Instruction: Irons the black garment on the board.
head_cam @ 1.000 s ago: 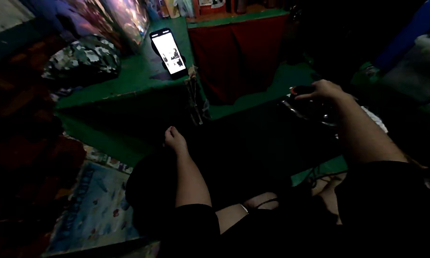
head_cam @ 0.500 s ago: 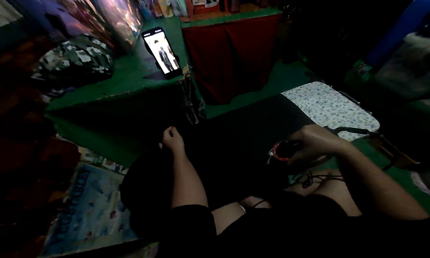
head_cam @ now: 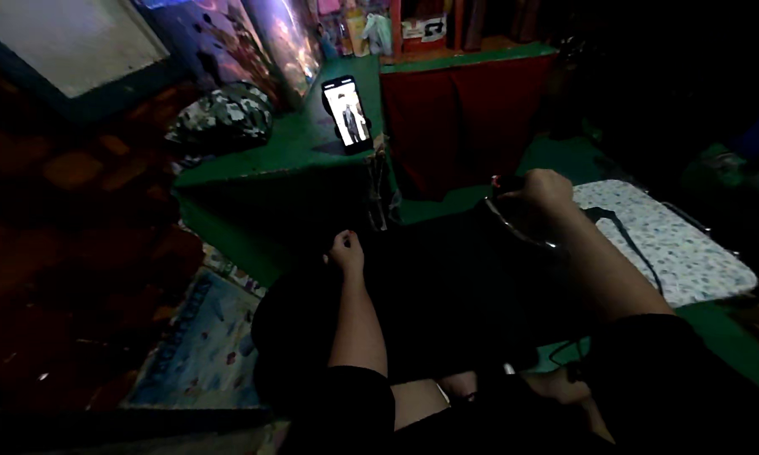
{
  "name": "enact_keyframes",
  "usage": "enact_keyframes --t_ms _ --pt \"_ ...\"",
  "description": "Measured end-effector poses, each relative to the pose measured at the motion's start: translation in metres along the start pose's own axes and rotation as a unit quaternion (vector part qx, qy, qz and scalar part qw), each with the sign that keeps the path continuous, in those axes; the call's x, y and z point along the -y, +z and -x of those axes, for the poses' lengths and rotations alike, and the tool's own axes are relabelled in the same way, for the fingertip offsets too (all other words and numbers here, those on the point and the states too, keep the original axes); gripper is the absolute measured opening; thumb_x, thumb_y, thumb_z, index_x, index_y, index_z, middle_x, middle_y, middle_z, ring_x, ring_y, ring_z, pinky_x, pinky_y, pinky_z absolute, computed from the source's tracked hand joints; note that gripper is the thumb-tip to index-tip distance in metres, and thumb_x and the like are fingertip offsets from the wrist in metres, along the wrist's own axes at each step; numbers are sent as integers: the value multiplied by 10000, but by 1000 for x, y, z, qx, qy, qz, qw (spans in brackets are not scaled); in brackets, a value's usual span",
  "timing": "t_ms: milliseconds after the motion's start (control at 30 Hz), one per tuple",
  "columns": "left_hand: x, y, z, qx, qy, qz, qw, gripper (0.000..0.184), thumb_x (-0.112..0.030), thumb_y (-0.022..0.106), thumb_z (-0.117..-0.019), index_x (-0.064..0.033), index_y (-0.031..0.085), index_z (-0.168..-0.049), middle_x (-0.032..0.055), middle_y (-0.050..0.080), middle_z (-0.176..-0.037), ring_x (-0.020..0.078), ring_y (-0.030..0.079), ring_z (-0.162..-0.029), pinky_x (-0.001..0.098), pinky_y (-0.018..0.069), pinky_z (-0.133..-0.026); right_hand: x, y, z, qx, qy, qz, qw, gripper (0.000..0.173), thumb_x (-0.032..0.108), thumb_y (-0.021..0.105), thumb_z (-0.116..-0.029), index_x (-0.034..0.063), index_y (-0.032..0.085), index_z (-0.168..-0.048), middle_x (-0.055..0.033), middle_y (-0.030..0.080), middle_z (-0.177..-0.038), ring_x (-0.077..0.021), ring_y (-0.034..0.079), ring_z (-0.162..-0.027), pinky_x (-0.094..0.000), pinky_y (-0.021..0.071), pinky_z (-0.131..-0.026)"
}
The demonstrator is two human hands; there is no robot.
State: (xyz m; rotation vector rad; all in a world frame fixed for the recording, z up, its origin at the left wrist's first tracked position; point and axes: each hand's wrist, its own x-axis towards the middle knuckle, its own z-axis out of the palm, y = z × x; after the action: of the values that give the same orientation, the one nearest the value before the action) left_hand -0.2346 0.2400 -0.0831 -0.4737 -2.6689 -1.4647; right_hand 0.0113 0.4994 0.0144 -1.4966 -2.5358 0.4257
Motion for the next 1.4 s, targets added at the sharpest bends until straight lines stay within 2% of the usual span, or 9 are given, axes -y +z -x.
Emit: enact_keyframes --t_ms 167,300,500,667,733,833,967,1233,1400 --pt "-1 1 -2 -15 -10 6 1000 341 -238 531 -1072 -9 665 -1286 189 692 -1263 340 614 -1242 570 337 -1140 11 2 -25 29 13 -24 999 604 514 768 -899 -23 695 -1163 -292 679 -1182 -489 633 -1163 -716 470 -936" --pt "0 -1 -1 -19 -11 27 999 328 -210 536 -1067 1 664 -1283 196 686 -1270 326 614 -1240 551 334 -1143 -2 14 -35 97 -96 -40 990 551 459 796 -897 -16 710 -1163 -300 687 -1141 -503 640 -1118 -747 452 -940" --pt "1 -23 5 -64 21 175 982 322 -109 507 -1064 112 613 -1272 289 641 -1258 309 629 -1158 393 485 -1017 7 10 48 190 -232 -6 954 530 432 822 -878 -26 712 -1123 -250 707 -1057 -436 673 -1035 -675 493 -929" --pt "19 -91 58 -199 235 233 922 342 -144 489 -1072 133 593 -1244 196 670 -1221 118 639 -1137 265 497 -1005 -10 17 108 207 -382 -82 897 375 320 898 -804 39 755 -1007 -119 725 -845 -278 697 -800 -547 566 -779" --pt "57 -103 83 -283 285 194 895 331 -108 505 -1057 148 560 -1259 214 641 -1257 162 614 -1197 298 493 -1035 -19 14 120 169 -416 -73 891 402 357 900 -788 57 765 -1020 -108 740 -875 -276 711 -830 -552 576 -810" --pt "105 -104 127 -325 171 163 916 577 -116 566 -1010 233 314 -1395 421 417 -1423 361 469 -1329 365 425 -1079 -25 12 123 55 -449 16 892 389 394 854 -836 23 755 -900 -155 727 -830 -360 710 -830 -617 527 -841" --pt "121 -88 153 -298 -17 234 925 743 -187 594 -1025 159 162 -1521 388 301 -1533 362 405 -1404 355 389 -1137 -12 21 117 80 -379 27 922 388 363 856 -854 15 713 -950 -174 703 -820 -387 700 -817 -618 538 -749" --pt "135 -75 147 -277 -74 320 903 555 -234 300 -1123 98 198 -1555 291 289 -1591 253 343 -1470 331 306 -1197 54 35 148 112 -374 47 920 431 441 830 -859 51 744 -1020 -169 729 -875 -386 711 -883 -622 530 -789" --pt "135 -82 163 -221 -151 321 909 652 -430 120 -1119 14 279 -1571 204 356 -1603 221 382 -1472 379 317 -1212 118 63 177 79 -438 51 894 176 203 726 -947 36 737 -894 -162 710 -808 -374 713 -798 -587 556 -683"
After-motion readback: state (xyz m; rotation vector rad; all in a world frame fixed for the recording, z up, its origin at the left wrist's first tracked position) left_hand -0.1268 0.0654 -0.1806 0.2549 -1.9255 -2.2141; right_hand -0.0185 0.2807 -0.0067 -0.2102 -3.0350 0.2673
